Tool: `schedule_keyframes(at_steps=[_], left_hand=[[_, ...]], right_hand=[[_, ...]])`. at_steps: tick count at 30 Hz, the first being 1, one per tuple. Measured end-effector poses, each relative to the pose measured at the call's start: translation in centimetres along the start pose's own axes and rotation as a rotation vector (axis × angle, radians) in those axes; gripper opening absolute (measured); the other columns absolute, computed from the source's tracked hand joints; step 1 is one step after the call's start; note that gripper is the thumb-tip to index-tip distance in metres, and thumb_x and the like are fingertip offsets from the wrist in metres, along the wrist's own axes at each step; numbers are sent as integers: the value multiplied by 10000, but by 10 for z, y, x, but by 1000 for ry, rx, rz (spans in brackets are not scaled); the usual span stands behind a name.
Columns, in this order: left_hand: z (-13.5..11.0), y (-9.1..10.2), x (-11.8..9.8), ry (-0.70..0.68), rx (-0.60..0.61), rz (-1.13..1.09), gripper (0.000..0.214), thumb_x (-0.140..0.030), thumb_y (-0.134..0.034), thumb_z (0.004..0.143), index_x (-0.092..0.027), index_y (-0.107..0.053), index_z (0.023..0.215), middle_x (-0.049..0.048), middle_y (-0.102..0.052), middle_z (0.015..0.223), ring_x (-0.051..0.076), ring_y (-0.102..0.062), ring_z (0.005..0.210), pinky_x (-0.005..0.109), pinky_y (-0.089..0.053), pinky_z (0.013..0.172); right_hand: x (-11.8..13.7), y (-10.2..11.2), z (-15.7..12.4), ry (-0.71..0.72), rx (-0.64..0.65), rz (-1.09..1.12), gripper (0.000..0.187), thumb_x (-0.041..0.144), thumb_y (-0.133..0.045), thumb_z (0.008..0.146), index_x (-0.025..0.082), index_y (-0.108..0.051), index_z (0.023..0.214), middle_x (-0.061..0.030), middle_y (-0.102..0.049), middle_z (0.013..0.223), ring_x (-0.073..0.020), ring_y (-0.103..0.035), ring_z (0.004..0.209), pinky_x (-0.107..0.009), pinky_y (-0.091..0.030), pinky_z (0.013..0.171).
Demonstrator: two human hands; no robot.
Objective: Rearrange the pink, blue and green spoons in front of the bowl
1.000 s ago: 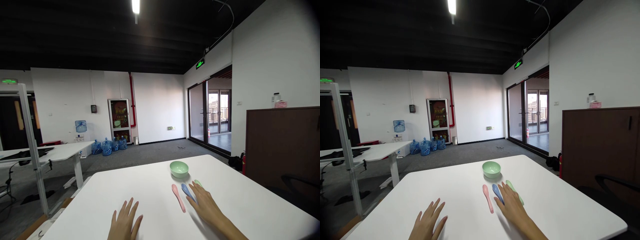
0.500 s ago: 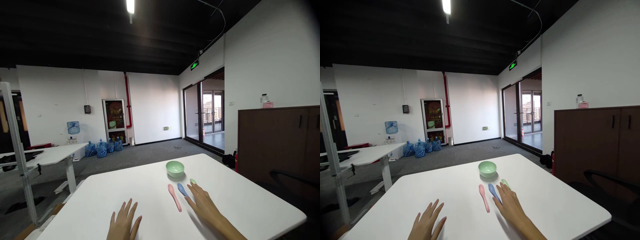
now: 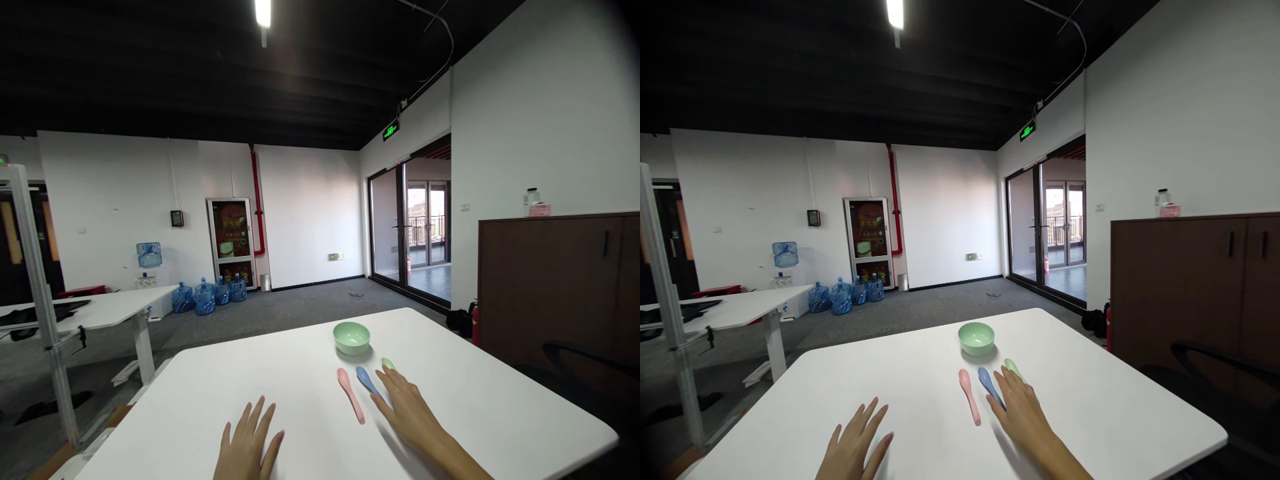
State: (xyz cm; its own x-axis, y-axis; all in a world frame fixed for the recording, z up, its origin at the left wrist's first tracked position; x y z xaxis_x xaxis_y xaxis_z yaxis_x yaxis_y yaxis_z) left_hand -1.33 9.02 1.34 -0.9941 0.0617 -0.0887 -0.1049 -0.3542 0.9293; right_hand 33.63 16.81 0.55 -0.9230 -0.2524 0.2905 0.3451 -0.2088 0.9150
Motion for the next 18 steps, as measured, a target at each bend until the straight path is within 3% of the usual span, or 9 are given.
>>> schedule_keyframes(at_steps=[18], left_hand=[[1,2,-1,-13,-10,14,501,-419,-400,980,-342,-537,1456,52,-515,1580,327,-453,1476,616,-442,1152]], right_hand=[[-4,-2,3,-18,-21,14,622,553,-352,993,218,-544,1481,-134,-461,1607,-305,-345,1529,-488,-347,1192]])
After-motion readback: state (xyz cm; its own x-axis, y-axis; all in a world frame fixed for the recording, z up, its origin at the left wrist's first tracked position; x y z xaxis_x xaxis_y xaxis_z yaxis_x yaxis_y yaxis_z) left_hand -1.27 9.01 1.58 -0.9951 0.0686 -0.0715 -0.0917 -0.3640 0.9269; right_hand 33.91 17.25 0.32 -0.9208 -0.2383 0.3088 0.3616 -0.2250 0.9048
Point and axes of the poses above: each hand's wrist, its own z-axis towards the middle knuckle, its own y-axis out of the back of the hand, x = y × z, the point moved 8 cm from there along z, towards the middle knuckle
